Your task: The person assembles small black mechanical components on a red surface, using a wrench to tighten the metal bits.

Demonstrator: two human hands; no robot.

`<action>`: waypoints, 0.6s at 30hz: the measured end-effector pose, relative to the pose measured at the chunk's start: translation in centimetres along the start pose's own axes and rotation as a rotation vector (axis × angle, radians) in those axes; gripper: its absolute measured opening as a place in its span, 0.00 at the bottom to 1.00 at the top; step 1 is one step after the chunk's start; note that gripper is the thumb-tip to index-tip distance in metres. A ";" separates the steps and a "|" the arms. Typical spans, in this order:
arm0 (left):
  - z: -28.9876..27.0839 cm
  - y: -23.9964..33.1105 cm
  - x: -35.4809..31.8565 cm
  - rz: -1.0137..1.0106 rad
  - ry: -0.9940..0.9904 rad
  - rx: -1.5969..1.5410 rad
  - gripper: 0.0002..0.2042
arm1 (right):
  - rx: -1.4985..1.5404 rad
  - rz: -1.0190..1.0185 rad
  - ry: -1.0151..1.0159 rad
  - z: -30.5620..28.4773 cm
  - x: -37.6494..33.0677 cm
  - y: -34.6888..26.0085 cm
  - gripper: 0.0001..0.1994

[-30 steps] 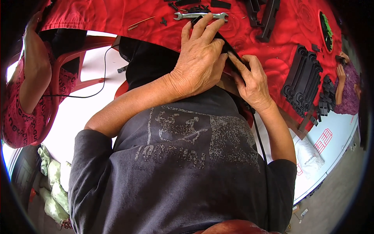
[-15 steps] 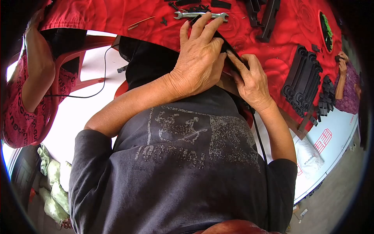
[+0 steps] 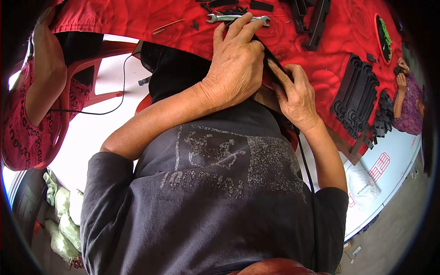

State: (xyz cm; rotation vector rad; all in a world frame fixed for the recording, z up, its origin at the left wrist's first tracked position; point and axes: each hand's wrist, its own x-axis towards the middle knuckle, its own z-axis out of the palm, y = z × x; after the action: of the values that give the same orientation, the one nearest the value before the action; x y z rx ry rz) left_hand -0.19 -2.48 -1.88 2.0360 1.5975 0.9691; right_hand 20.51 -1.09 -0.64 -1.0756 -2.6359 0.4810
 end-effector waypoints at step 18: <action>-0.1 0.3 0.3 -0.026 0.044 0.091 0.07 | -0.005 0.003 0.003 0.1 -0.1 0.0 0.30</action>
State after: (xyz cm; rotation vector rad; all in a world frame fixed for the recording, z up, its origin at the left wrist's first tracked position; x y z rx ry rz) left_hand -0.03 -2.32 -1.60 2.0614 1.7164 0.9548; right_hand 20.55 -1.24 -0.77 -1.0804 -2.6348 0.4739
